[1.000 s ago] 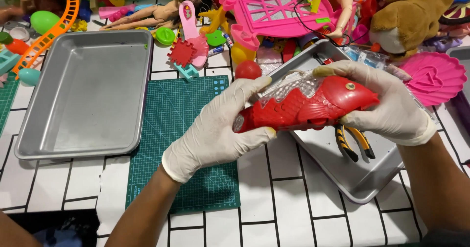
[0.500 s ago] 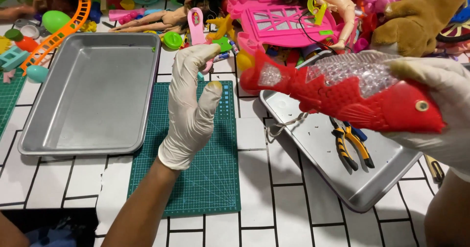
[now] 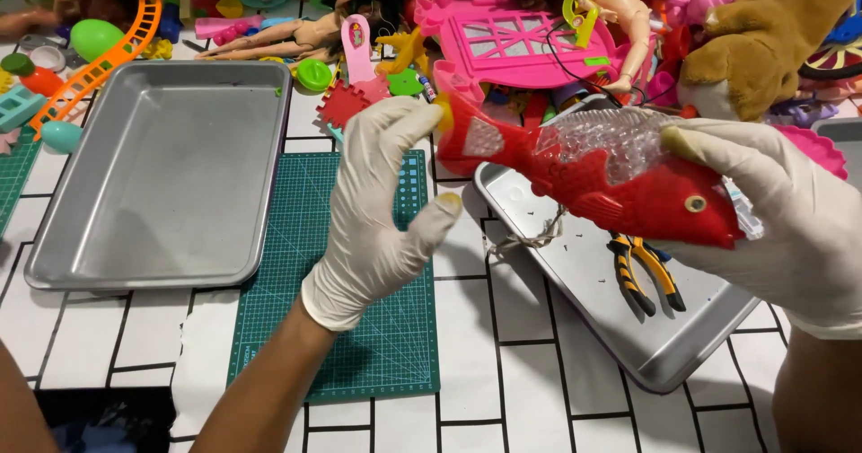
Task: The person disassembles a green plastic toy case using pliers and a screwdriver, then removes a red plastic fish toy from a pile of toys. They open the fish toy, insert batteries into the compartment, and reassemble the toy.
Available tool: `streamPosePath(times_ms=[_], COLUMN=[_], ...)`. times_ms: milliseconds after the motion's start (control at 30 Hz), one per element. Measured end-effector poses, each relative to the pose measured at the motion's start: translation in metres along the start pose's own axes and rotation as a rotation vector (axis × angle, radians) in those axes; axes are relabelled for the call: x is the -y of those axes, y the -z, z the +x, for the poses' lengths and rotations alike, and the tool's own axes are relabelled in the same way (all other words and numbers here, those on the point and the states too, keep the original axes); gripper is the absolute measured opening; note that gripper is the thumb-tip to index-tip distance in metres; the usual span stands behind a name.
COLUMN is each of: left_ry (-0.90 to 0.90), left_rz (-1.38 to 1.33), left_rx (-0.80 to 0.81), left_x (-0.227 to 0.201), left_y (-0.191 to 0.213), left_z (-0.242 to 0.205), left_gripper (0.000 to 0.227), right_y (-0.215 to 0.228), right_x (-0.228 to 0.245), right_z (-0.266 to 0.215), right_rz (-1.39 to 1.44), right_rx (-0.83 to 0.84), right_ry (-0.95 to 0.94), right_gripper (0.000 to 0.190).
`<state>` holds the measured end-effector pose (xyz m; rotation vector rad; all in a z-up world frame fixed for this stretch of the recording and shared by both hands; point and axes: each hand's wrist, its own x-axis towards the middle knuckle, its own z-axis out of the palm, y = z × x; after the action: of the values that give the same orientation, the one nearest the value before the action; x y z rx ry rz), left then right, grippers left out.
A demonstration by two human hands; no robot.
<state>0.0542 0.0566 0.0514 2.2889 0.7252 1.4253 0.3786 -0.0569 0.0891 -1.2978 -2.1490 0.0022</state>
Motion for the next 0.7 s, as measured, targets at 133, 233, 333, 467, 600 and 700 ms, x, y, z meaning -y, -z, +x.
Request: streamPosePath(times_ms=[133, 233, 333, 467, 600, 700], left_ry=[-0.254, -0.248, -0.243, -0.329, -0.239, -0.167], left_rz=[0.119, 0.291, 0.395, 0.58, 0.421, 0.326], left_rx=[0.114, 0.262, 0.259, 0.249, 0.264, 0.32], left_x=[0.011, 0.005, -0.005, 0.001, 0.004, 0.001], left_y=[-0.021, -0.031, -0.038, -0.047, -0.054, -0.057], left_z=[-0.008, -0.013, -0.014, -0.023, -0.031, -0.032], left_gripper=[0.082, 0.124, 0.095, 0.109, 0.082, 0.091], right_y=[0.002, 0.003, 0.0, -0.013, -0.02, -0.023], right_x=[0.015, 0.015, 0.027, 0.036, 0.036, 0.036], right_z=[0.007, 0.001, 0.002, 0.016, 0.028, 0.034], right_rz=[-0.013, -0.01, 0.08, 0.324, 0.63, 0.697], right_rx=[-0.021, -0.002, -0.011, -0.002, 0.034, 0.048], right_ry=[0.072, 0.054, -0.022, -0.16, -0.509, -0.571], right_gripper=[0.09, 0.101, 0.097, 0.085, 0.087, 0.094])
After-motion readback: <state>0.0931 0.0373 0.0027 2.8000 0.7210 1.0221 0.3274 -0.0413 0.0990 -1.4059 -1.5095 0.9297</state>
